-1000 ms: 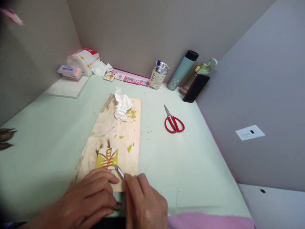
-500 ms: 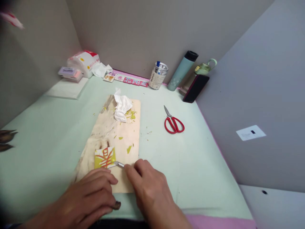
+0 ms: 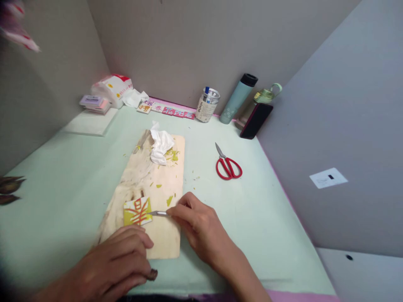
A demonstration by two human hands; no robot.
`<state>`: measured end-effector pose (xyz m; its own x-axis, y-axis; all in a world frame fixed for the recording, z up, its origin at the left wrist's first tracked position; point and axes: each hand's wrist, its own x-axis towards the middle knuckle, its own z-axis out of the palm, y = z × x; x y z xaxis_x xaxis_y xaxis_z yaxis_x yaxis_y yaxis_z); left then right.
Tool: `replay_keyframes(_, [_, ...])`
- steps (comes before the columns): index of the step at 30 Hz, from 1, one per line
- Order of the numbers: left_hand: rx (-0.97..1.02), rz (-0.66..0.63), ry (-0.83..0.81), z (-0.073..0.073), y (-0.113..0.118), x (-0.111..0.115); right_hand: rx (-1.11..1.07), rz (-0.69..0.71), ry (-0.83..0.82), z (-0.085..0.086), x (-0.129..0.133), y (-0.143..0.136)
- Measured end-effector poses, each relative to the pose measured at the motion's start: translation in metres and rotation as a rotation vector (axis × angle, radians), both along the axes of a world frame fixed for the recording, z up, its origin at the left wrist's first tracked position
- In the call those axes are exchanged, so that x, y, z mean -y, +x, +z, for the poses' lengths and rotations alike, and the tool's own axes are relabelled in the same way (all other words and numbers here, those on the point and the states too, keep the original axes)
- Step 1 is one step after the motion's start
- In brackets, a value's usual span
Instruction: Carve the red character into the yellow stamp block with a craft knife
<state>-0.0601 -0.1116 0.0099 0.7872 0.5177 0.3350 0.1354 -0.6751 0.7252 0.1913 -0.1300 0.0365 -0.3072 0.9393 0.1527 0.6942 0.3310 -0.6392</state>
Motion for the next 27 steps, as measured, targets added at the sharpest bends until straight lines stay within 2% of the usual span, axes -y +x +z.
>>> replay_keyframes(4, [-0.005,0.007,0.007,0.0,-0.001,-0.001,0.038,-0.155,0.081,-0.01,0.023,-0.021])
replay_keyframes(7, [-0.027,-0.005,0.013,-0.003,-0.001,-0.002,0.289,-0.314,0.234,-0.018,0.041,-0.041])
replay_keyframes(9, [-0.035,-0.017,0.018,-0.006,-0.001,-0.002,0.418,-0.352,0.313,-0.022,0.047,-0.05])
replay_keyframes(12, [-0.027,-0.017,0.029,-0.008,-0.001,-0.001,0.479,-0.374,0.351,-0.024,0.049,-0.056])
replay_keyframes(17, [-0.023,-0.02,0.017,-0.002,-0.002,0.001,0.271,-0.454,0.323,-0.029,0.042,-0.048])
replay_keyframes(22, [0.004,-0.01,0.019,0.001,0.002,0.0,0.118,-0.437,0.29,-0.025,0.035,-0.038])
replay_keyframes(25, [0.148,0.03,-0.018,-0.007,0.005,0.0,0.087,-0.431,0.269,-0.024,0.033,-0.038])
replay_keyframes(27, [0.304,0.041,-0.14,-0.013,0.002,0.003,0.061,-0.437,0.249,-0.025,0.032,-0.039])
